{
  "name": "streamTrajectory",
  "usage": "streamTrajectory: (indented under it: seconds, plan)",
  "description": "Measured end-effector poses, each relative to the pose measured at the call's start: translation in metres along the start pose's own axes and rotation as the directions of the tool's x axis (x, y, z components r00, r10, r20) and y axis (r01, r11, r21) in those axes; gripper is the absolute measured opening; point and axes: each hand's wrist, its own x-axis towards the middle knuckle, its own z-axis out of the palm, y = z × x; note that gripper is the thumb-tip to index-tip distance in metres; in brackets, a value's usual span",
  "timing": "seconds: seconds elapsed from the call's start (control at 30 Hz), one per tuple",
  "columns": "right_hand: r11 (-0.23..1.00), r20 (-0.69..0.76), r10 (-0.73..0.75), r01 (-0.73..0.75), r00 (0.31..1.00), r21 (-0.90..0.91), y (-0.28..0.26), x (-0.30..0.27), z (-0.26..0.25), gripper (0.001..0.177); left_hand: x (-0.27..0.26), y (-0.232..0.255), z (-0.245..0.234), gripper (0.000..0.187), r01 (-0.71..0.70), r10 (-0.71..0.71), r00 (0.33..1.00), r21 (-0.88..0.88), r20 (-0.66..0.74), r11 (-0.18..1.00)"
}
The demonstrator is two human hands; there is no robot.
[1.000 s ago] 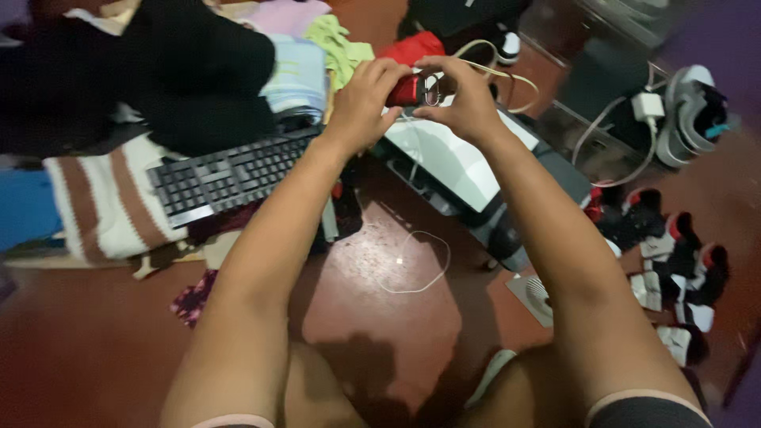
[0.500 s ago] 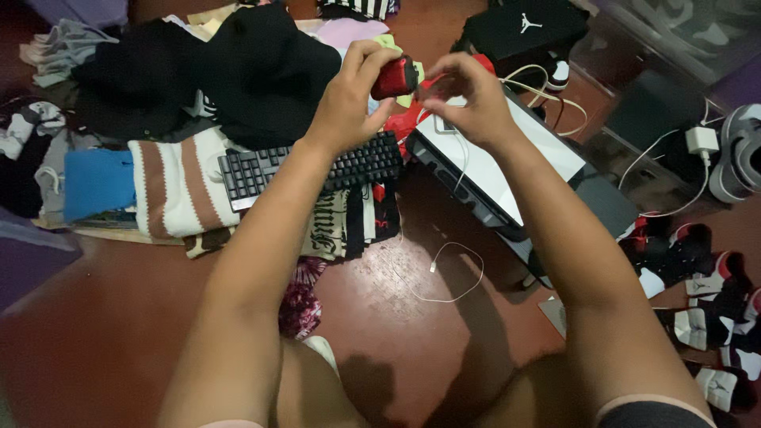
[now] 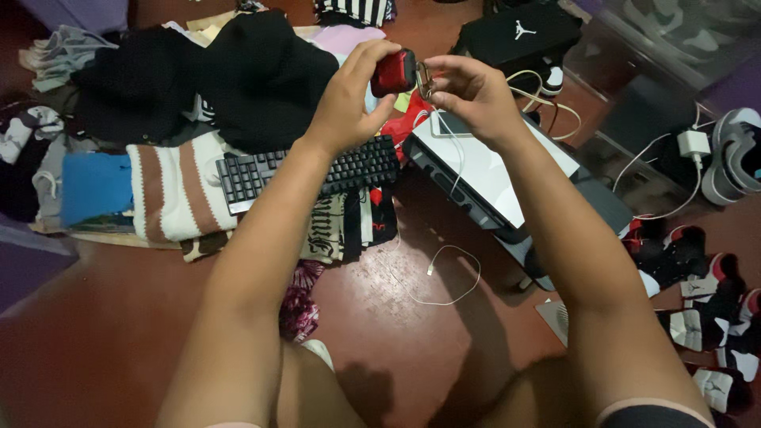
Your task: The person handles a small fan, a keyboard, and a phone by hand before placing a laptop into a black sleeve. They then pick up a black folding desk, unfold its legs, and begin untangling a long yellow cord.
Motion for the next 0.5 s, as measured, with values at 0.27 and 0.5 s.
streamTrajectory:
  seconds: [0.27, 0.5]
  plan:
    - [0.999, -0.041, 0.032, -0.031, 0.999, 0.009, -0.013, -0.008, -0.011, 0.045, 0.006, 0.007, 0.009, 0.056, 0.037, -0.038, 0.999, -0.061, -0.017, 0.997]
    - [0.999, -0.042, 0.01, -0.012, 0.999, -0.042, -0.013, -0.009, -0.011, 0.044, 0.007, 0.014, 0.007, 0.058, 0.027, -0.027, 1.0, -0.047, 0.002, 0.999]
